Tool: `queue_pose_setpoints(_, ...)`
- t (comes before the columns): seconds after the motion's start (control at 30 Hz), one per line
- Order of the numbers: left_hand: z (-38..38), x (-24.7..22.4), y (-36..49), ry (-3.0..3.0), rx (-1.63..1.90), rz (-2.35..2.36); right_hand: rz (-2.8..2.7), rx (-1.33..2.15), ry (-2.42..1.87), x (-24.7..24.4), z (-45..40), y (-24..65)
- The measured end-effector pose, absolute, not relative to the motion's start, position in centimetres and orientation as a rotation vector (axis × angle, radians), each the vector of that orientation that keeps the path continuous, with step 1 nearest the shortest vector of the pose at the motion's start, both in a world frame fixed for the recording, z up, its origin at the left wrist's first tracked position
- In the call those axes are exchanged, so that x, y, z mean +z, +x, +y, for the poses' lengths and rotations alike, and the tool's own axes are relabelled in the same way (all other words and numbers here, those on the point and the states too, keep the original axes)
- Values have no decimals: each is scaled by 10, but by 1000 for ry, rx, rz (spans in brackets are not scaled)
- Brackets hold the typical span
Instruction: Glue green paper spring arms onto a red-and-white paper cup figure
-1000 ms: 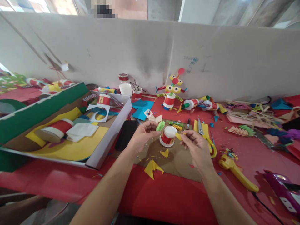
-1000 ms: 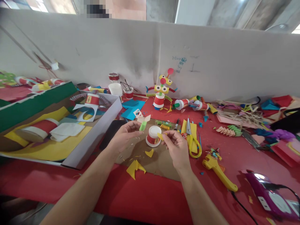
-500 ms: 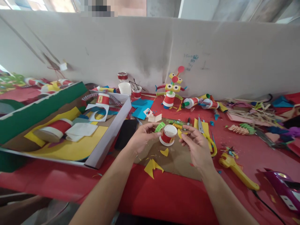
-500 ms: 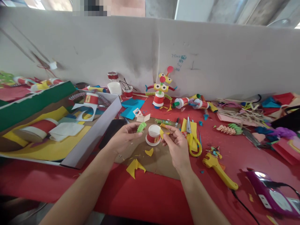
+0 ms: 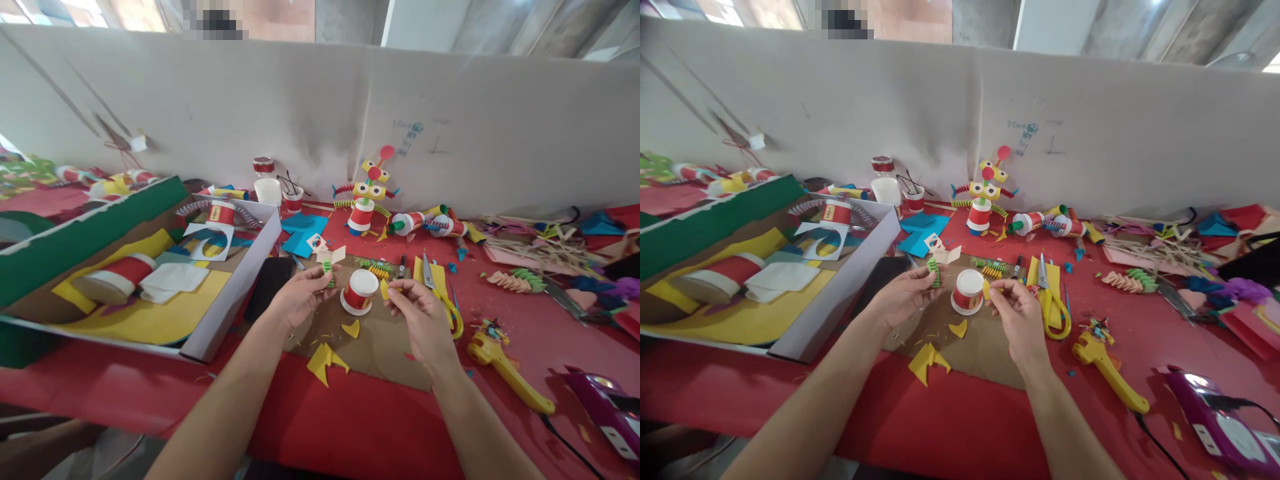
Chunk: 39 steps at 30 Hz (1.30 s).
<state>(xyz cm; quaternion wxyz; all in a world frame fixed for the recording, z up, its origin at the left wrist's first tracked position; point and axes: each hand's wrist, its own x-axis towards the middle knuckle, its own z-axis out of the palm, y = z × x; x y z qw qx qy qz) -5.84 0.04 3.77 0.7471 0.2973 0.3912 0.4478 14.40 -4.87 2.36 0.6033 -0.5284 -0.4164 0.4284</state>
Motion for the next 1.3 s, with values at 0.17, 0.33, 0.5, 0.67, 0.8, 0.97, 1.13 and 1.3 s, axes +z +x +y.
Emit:
queue_pose_setpoints(0.17,1,36,-61,671,988,761,-980,957,-1262,23,-49,145)
queue_pose_setpoints(0.33,2,37,-62,644,963,707,-920,1048,-1217,26,-49,143)
queue_pose_setpoints(0.5,3,36,-62,529,1007,705,-842,1116,-1183,32,-50,140)
queue_pose_setpoints(0.67,3,37,-62,463,1013,699,-875,1114,-1193,33,-51,140)
queue_pose_setpoints(0.8,2,38,-63,432,1011,640,-936,1077,-1195,32,-53,141)
queue_pose_setpoints(0.97,0,38,-63,476,1019,646,-964,1041,-1165,30,-52,141)
queue_pose_setpoints(1.13,-3,41,-62,623,1030,691,-979,1025,-1166,28,-51,141)
queue_pose_setpoints(1.3,-5,45,-60,716,1054,760,-987,1031,-1174,27,-51,141)
